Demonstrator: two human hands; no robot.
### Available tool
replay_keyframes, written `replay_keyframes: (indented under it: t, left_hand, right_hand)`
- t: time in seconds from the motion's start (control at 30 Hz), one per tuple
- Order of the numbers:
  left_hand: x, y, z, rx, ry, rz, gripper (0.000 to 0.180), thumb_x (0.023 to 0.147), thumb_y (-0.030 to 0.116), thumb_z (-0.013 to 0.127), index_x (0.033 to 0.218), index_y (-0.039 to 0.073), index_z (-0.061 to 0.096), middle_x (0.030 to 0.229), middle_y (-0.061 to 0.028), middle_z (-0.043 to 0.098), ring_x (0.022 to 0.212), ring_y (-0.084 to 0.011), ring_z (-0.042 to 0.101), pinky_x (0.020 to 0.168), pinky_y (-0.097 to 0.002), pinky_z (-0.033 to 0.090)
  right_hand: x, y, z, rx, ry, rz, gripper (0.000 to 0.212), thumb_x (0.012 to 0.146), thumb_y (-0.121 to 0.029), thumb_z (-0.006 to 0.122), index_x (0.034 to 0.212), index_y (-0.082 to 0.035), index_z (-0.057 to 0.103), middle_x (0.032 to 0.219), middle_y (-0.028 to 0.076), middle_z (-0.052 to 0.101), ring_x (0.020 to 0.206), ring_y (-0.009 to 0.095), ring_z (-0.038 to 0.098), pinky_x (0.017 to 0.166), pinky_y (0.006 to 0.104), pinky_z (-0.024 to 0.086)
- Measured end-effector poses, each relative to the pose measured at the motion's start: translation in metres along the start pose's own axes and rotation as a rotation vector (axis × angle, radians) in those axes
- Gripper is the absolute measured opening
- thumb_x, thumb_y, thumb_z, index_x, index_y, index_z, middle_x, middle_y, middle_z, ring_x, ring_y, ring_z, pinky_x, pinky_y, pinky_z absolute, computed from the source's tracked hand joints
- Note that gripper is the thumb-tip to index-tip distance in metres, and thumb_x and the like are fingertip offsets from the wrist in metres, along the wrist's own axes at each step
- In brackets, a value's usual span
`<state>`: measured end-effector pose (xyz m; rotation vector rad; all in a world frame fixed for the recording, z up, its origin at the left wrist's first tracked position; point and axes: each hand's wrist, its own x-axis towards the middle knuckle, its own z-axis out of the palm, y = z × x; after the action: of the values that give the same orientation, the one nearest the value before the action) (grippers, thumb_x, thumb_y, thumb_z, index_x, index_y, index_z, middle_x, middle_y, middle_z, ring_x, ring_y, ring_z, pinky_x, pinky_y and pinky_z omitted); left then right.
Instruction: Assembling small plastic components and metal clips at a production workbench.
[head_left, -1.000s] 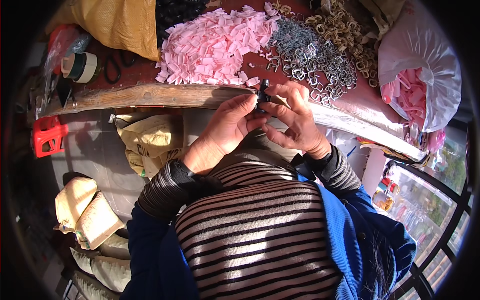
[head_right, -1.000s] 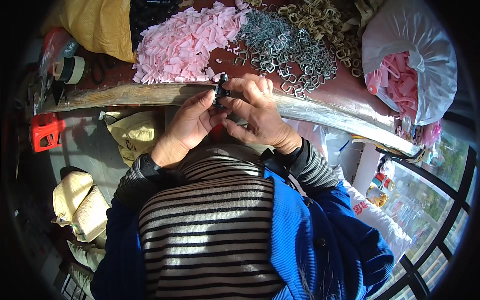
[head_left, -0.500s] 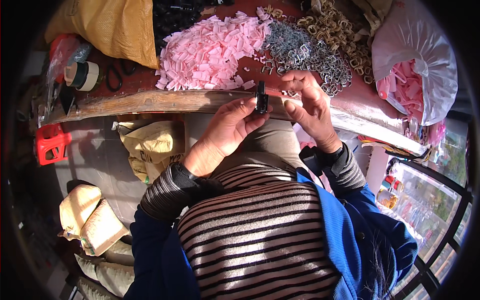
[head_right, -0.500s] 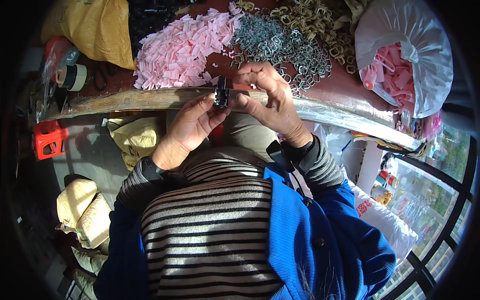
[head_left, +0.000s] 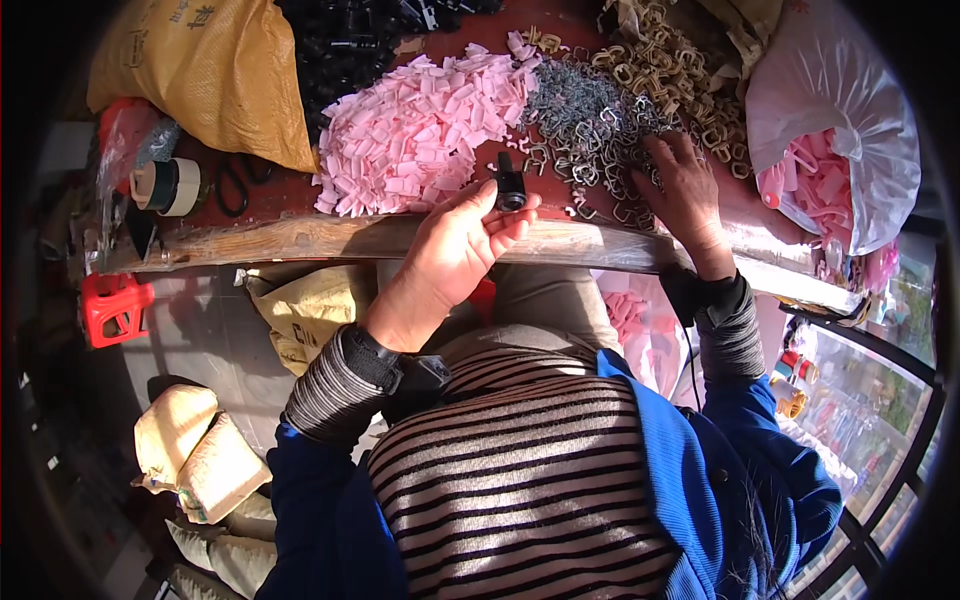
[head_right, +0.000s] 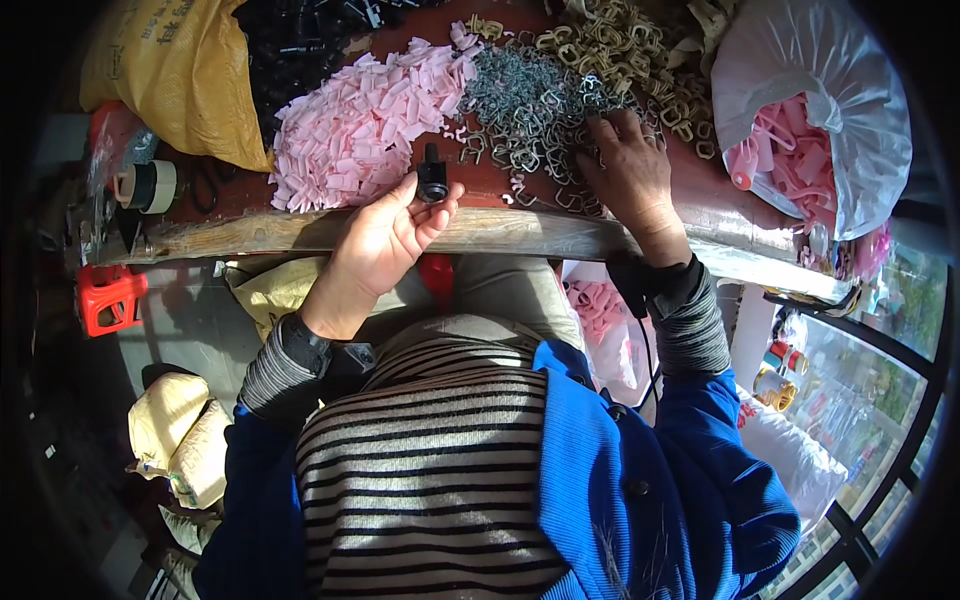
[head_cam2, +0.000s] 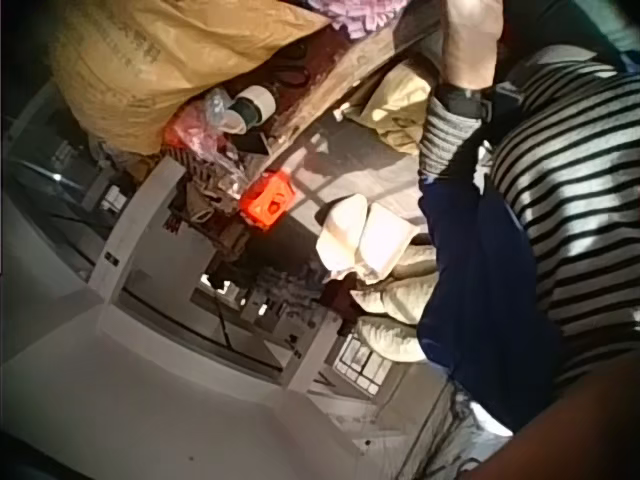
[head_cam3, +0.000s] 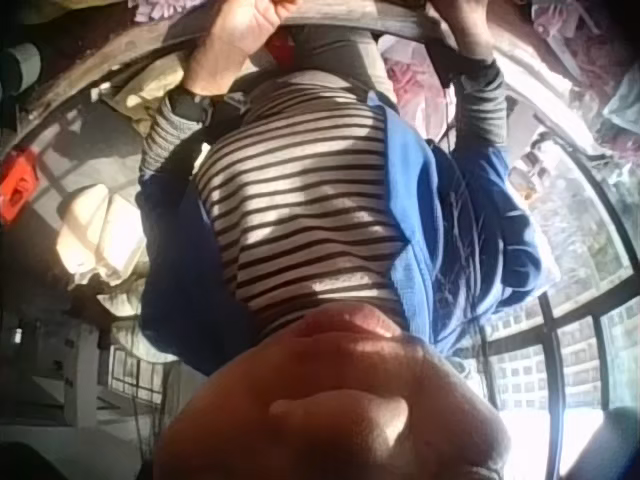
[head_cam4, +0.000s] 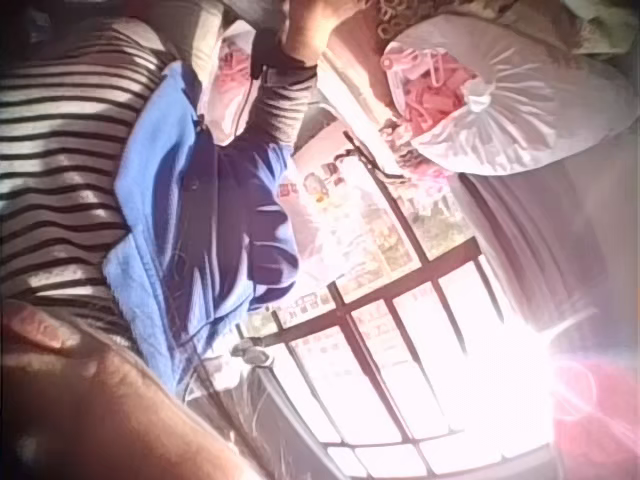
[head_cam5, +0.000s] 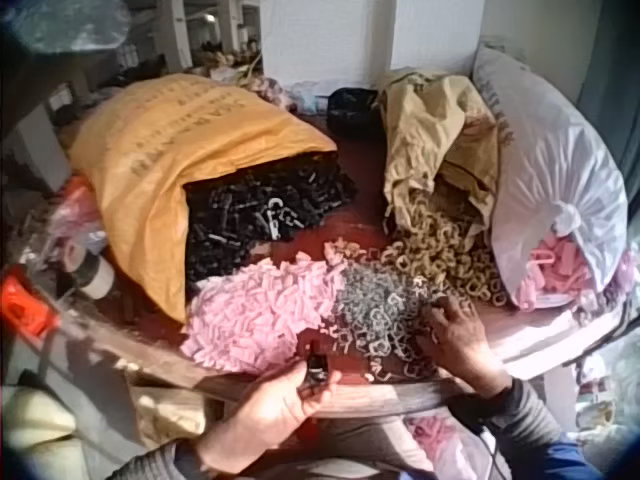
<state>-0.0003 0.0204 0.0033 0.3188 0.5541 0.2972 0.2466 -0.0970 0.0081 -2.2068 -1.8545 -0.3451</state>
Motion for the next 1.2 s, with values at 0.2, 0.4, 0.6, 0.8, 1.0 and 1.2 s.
replay_keyframes:
  t: [0.2, 0.4, 0.6, 0.8, 1.0, 1.2]
  left_hand:
    - [0.013, 0.008, 0.003, 0.017, 0.032, -0.039, 0.032, 0.088, 0.021, 0.043, 0.109, -0.004, 0.042, 0.102, -0.0167, 0.053, 0.087, -0.0205, 0.054, 0.075, -0.026, 0.047]
    - [0.011, 0.011, 0.0, 0.048, 0.044, 0.038, 0.033, 0.087, 0.02, 0.046, 0.109, -0.004, 0.042, 0.101, -0.0157, 0.053, 0.087, -0.0203, 0.054, 0.075, -0.0262, 0.047]
    - [-0.003, 0.002, 0.008, 0.057, 0.017, 0.038, 0.029, 0.087, 0.023, 0.046, 0.101, -0.002, 0.05, 0.092, -0.0123, 0.057, 0.08, -0.0172, 0.056, 0.07, -0.0259, 0.047]
    - [-0.007, -0.008, 0.018, 0.17, -0.086, 0.06, 0.026, 0.087, 0.024, 0.046, 0.097, 0.001, 0.053, 0.09, -0.0095, 0.058, 0.081, -0.0146, 0.056, 0.071, -0.0245, 0.045]
    - [-0.004, -0.016, 0.022, 0.169, -0.104, 0.075, 0.023, 0.087, 0.023, 0.047, 0.097, 0.003, 0.053, 0.09, -0.0072, 0.059, 0.082, -0.0139, 0.056, 0.072, -0.0236, 0.044]
    - [0.001, -0.02, 0.023, 0.11, -0.19, 0.066, 0.02, 0.087, 0.021, 0.046, 0.099, 0.007, 0.054, 0.094, -0.0052, 0.058, 0.087, -0.014, 0.055, 0.077, -0.0259, 0.043]
  right_hand:
    - [0.0, 0.003, 0.004, 0.115, -0.2, 0.113, 0.024, 0.074, -0.014, 0.057, 0.096, -0.008, 0.05, 0.092, 0.01, 0.05, 0.073, 0.033, 0.053, 0.059, 0.0376, 0.044]
    - [-0.003, 0.014, 0.007, 0.264, -0.08, 0.044, 0.016, 0.077, -0.007, 0.054, 0.093, -0.006, 0.051, 0.076, 0.007, 0.054, 0.064, 0.027, 0.056, 0.055, 0.0323, 0.045]
    - [-0.004, -0.004, -0.004, 1.151, -0.185, 0.494, 0.012, 0.082, -0.009, 0.052, 0.092, -0.002, 0.052, 0.073, 0.002, 0.053, 0.061, 0.012, 0.055, 0.055, 0.0229, 0.045]
    - [-0.007, -0.026, -0.009, 1.547, -0.215, 0.666, 0.013, 0.084, -0.009, 0.051, 0.093, 0.0, 0.051, 0.076, 0.002, 0.053, 0.061, 0.008, 0.053, 0.058, 0.0208, 0.045]
    - [-0.01, -0.046, -0.008, 1.682, -0.22, 0.501, 0.015, 0.083, -0.005, 0.051, 0.097, 0.001, 0.051, 0.078, 0.003, 0.054, 0.065, 0.01, 0.055, 0.059, 0.0197, 0.045]
    - [-0.002, -0.073, -0.014, 1.637, -0.238, 0.308, 0.017, 0.083, -0.008, 0.051, 0.096, 0.002, 0.049, 0.08, 0.004, 0.053, 0.063, 0.008, 0.051, 0.056, 0.0187, 0.043]
